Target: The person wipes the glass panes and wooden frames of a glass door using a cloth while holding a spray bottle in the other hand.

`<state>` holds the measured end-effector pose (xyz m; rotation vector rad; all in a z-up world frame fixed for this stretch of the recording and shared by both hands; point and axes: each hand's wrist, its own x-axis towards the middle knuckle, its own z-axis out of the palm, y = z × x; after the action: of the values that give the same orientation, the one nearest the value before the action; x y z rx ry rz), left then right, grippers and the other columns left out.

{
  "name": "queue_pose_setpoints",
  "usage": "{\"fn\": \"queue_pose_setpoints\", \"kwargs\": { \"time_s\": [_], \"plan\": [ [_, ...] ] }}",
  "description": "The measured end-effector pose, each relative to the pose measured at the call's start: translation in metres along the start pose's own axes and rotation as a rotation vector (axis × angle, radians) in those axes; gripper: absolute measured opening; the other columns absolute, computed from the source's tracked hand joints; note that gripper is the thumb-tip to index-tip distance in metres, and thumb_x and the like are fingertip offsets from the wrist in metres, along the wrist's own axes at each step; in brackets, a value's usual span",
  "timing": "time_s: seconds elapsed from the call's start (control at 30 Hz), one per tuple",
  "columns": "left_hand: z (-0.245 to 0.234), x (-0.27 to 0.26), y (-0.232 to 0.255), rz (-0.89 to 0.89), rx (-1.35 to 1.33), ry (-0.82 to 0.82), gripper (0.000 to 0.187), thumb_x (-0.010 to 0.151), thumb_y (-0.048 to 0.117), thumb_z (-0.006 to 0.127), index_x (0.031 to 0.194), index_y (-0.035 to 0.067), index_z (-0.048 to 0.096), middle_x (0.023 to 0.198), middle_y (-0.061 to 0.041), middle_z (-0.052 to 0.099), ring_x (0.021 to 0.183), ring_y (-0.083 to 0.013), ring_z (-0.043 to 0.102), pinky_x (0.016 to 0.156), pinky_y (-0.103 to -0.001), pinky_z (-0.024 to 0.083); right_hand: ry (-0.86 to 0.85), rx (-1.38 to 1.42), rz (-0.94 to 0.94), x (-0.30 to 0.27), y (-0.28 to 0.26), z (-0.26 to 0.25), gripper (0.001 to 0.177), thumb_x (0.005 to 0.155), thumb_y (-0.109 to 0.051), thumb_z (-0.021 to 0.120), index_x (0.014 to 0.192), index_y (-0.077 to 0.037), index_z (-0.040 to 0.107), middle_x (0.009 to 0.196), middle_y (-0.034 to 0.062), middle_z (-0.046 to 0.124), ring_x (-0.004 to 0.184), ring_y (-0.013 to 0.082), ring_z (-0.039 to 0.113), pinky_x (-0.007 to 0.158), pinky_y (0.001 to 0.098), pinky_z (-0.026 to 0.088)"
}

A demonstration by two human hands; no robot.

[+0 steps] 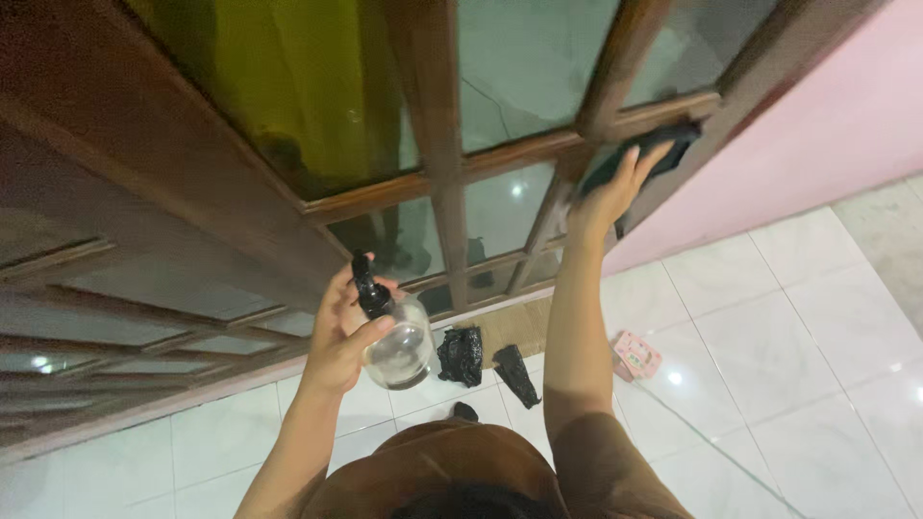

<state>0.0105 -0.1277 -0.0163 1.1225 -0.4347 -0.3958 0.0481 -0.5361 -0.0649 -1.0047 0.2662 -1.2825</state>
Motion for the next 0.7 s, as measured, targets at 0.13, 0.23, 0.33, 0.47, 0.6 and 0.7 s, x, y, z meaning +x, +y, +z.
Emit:
{"fn": "queue_pose_setpoints", "kwargs": {
  "time_s": [0.13,0.23,0.33,0.47,0.6,0.7],
  "plan": [
    [0.000,0.004,0.008,0.024,0.023,0.021,0.082,0.078,0.001,0.078,0.152,0.007,0.044,0.120,-0.011,0.065,0.116,-0.0254,0.064,0.101,-0.041,0.050,0.006,-0.175,-0.060,-0.070,0.017,0.021,0.066,0.112,-0.027,0.049,0.166,-0.004,0.019,0.176,0.0167,0.015,0.163,0.0286,0.018,0.133,0.0402,0.013],
    [-0.004,0.007,0.014,0.020,-0.004,0.038,0.082,0.077,0.003,0.079,0.151,0.007,0.043,0.120,-0.011,0.066,0.115,-0.0255,0.064,0.101,-0.043,0.050,0.002,-0.423,-0.044,-0.118,0.033,0.030,0.057,0.117,-0.025,0.045,0.163,0.001,0.026,0.175,0.0177,0.020,0.163,0.0285,0.020,0.134,0.0394,0.016],
    [-0.008,0.004,0.021,0.096,0.048,0.042,0.081,0.078,0.002,0.079,0.151,0.006,0.045,0.121,-0.010,0.065,0.117,-0.0257,0.065,0.105,-0.042,0.049,-0.074,-0.625,-0.010,-0.152,0.043,0.046,0.051,0.113,-0.020,0.052,0.159,0.000,0.039,0.163,0.0164,0.048,0.151,0.0260,0.048,0.128,0.0387,0.034],
    [-0.018,-0.008,0.030,0.142,0.037,0.051,0.080,0.079,0.004,0.079,0.151,0.007,0.045,0.120,-0.011,0.066,0.117,-0.0254,0.064,0.105,-0.042,0.048,-0.156,-0.661,-0.306,-0.162,0.021,0.067,0.057,0.106,-0.005,0.064,0.155,0.005,0.037,0.156,0.0230,0.040,0.144,0.0329,0.041,0.120,0.0412,0.034],
    [-0.037,-0.021,0.036,0.124,0.045,0.119,0.079,0.078,0.003,0.078,0.151,0.006,0.046,0.119,-0.010,0.066,0.118,-0.0224,0.059,0.104,-0.040,0.046,-0.173,-0.297,-0.191,-0.162,-0.010,0.083,0.053,0.097,0.002,0.071,0.142,0.002,0.043,0.133,0.0126,0.046,0.118,0.0227,0.053,0.101,0.0324,0.048],
    [-0.054,-0.032,0.047,0.116,0.062,0.175,0.079,0.077,0.003,0.076,0.150,0.007,0.045,0.119,-0.009,0.066,0.119,-0.0212,0.059,0.106,-0.039,0.045,-0.290,-0.230,-0.209,-0.189,-0.033,0.103,0.047,0.098,0.006,0.066,0.141,0.003,0.046,0.132,0.0105,0.050,0.116,0.0213,0.056,0.102,0.0319,0.047]
  ]
}}
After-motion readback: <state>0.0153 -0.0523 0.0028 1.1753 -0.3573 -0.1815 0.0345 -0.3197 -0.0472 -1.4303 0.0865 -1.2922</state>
